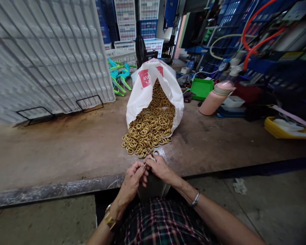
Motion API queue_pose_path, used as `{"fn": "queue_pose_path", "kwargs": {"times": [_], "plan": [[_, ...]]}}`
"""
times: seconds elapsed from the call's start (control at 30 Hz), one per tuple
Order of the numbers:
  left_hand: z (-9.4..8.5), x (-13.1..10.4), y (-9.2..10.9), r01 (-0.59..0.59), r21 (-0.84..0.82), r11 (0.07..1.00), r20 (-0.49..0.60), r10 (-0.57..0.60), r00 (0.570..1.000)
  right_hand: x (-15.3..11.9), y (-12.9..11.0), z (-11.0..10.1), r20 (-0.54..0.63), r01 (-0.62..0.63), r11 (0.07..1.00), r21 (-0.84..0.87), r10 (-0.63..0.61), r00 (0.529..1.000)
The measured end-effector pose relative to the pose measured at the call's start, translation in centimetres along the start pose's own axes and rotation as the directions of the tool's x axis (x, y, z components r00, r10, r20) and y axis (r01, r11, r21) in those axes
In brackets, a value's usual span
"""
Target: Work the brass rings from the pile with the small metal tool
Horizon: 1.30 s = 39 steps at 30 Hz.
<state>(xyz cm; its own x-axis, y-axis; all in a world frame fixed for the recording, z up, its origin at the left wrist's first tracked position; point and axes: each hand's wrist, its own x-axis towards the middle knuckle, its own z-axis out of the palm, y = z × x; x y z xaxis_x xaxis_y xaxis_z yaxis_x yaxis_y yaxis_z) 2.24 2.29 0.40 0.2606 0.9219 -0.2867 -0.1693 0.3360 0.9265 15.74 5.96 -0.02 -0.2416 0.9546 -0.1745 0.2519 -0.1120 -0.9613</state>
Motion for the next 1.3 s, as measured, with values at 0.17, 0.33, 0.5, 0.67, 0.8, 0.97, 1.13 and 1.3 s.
{"fn": "queue_pose_path", "kwargs": {"times": [0.17,0.33,0.5,0.67,0.8,0.97,1.13,1.3], "plan": [[0.0,0.0,-0.2,0.018,-0.034,0.999,-0.029,-0.019,0.999,-0.1,0.4,-0.3,-0.09,0.078,0.953,-0.292,-0.109,0.99],[0.1,0.0,-0.3,-0.016,-0.036,0.999,-0.058,0.014,0.998,-1.3,0.4,-0.2,0.131,0.229,0.754,-0.615,-0.188,0.973],[0.1,0.0,-0.4,-0.022,-0.007,1.0,-0.069,0.022,0.997,-1.6,0.3,0.1,0.183,0.223,0.623,-0.75,-0.13,0.975],[0.1,0.0,-0.6,-0.023,0.039,0.999,-0.11,0.027,0.994,-1.3,0.2,0.4,0.173,0.178,0.582,-0.793,-0.065,0.983],[0.1,-0.4,-0.3,-0.031,0.057,0.998,-0.126,0.038,0.991,-1.2,-0.3,0.7,0.155,0.146,0.536,-0.832,-0.029,0.988],[0.4,-2.2,0.5,0.009,0.003,1.0,-0.02,-0.009,1.0,-0.9,-0.1,0.3,0.115,0.124,0.516,-0.847,-0.049,0.992],[0.4,-2.1,0.1,0.073,-0.301,0.951,-0.037,-0.088,0.995,-0.5,0.5,-1.5,-0.087,-0.004,0.571,-0.821,-0.118,0.989],[0.4,-1.2,-0.1,0.121,-0.482,0.868,-0.087,-0.185,0.979,0.0,0.5,-3.0,-0.165,-0.044,0.575,-0.817,-0.16,0.973]]}}
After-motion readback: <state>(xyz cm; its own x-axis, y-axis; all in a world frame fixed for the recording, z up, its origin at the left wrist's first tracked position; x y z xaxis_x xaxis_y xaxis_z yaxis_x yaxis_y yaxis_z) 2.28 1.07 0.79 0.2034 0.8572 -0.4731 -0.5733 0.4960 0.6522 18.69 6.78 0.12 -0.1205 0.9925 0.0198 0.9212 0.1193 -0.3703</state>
